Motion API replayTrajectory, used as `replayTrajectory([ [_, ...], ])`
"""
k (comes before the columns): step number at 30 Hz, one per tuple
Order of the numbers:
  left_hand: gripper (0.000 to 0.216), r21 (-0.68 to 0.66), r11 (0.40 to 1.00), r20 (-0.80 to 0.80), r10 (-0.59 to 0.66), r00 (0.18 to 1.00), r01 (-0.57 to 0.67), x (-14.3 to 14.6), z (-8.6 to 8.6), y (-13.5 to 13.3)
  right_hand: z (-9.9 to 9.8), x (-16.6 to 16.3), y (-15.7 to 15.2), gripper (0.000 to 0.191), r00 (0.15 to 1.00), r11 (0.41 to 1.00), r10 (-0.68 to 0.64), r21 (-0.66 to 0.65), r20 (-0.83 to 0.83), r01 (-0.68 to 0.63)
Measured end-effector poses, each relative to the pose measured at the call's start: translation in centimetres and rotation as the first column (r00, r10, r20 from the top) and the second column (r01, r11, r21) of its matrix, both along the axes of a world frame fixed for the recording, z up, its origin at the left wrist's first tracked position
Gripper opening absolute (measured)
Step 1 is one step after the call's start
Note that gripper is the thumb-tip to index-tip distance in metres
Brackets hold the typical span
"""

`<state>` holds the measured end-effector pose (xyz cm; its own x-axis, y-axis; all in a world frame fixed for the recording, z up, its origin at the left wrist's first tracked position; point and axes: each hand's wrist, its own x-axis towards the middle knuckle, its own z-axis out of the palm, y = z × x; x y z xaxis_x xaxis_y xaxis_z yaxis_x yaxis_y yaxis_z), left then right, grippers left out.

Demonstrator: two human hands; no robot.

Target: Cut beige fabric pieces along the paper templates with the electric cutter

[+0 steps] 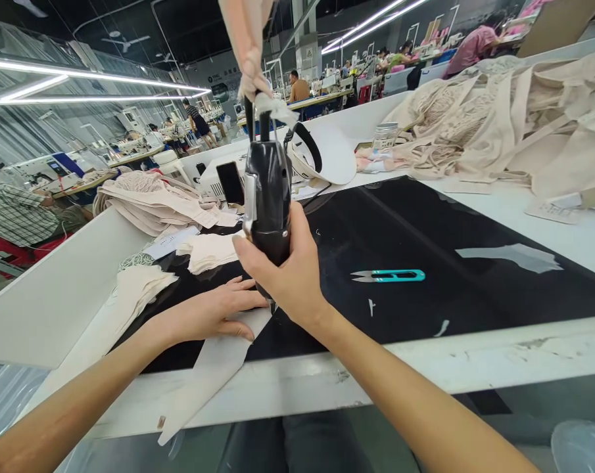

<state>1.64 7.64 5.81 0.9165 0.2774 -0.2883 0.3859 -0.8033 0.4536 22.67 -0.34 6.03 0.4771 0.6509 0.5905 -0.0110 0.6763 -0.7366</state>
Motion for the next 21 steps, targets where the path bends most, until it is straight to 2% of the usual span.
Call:
replayTrajectory([
  [9,0.058,0.104,0.995,0.008,-0.006,1.0,0.005,0.4,0.4,-0.6,0.6,-0.7,-0.5,0.035,0.999,0.998,0.042,-0.04,0.013,-0.041],
  [21,0.059,0.107,0.994,0.032,-0.017,0.999,0.013,0.3,0.2,-0.5,-0.2,-1.1,-0.6,0.036,0.999,0.998,0.041,-0.058,0.02,-0.039],
])
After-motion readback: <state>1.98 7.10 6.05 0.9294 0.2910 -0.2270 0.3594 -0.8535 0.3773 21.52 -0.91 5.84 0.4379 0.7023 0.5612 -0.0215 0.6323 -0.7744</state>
